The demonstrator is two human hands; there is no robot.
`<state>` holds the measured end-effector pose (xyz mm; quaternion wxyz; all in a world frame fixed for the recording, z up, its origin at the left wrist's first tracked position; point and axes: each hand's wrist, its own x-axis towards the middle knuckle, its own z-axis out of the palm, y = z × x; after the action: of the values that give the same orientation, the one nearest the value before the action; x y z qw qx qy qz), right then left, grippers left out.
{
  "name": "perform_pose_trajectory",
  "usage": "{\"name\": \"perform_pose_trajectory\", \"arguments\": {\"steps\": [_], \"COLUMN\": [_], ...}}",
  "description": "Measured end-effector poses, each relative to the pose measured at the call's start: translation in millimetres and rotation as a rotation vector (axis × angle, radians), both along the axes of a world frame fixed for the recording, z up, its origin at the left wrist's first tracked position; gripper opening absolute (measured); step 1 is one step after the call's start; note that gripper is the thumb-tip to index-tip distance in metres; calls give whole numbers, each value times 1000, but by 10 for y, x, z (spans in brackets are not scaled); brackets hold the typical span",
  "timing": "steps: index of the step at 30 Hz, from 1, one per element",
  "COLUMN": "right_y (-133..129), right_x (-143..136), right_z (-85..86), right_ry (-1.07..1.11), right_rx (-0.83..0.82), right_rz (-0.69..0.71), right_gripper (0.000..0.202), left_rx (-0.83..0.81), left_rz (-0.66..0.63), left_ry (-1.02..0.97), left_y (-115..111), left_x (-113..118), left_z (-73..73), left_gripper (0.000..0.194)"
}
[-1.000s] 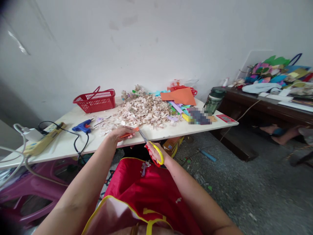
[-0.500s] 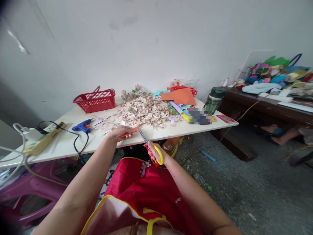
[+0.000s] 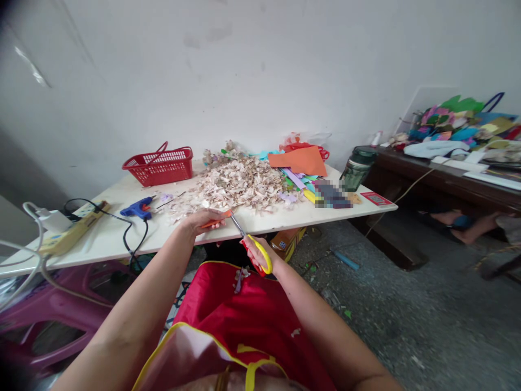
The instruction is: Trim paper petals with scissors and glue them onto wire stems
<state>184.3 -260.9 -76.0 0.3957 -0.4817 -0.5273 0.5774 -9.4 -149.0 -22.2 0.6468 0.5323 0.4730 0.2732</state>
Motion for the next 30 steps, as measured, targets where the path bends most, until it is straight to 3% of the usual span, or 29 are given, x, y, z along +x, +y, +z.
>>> {"name": "perform_pose_trajectory", "arguments": {"steps": [8, 13, 30], "right_y": [-10, 14, 63], "right_x": [7, 14, 7], "right_z": [-1, -57, -112], "right_ry": [1, -9, -13], "right_rx": [13, -13, -14], "right_rz": [34, 25, 5], "right_gripper": [41, 27, 33], "left_rx": [-2, 9, 7], "left_rz": [-11, -6, -11], "left_ry": [-2, -17, -27], "left_y": [7, 10, -1], "left_x": [-5, -9, -11], "left_z": [0, -10, -3], "left_gripper": [4, 2, 2]}}
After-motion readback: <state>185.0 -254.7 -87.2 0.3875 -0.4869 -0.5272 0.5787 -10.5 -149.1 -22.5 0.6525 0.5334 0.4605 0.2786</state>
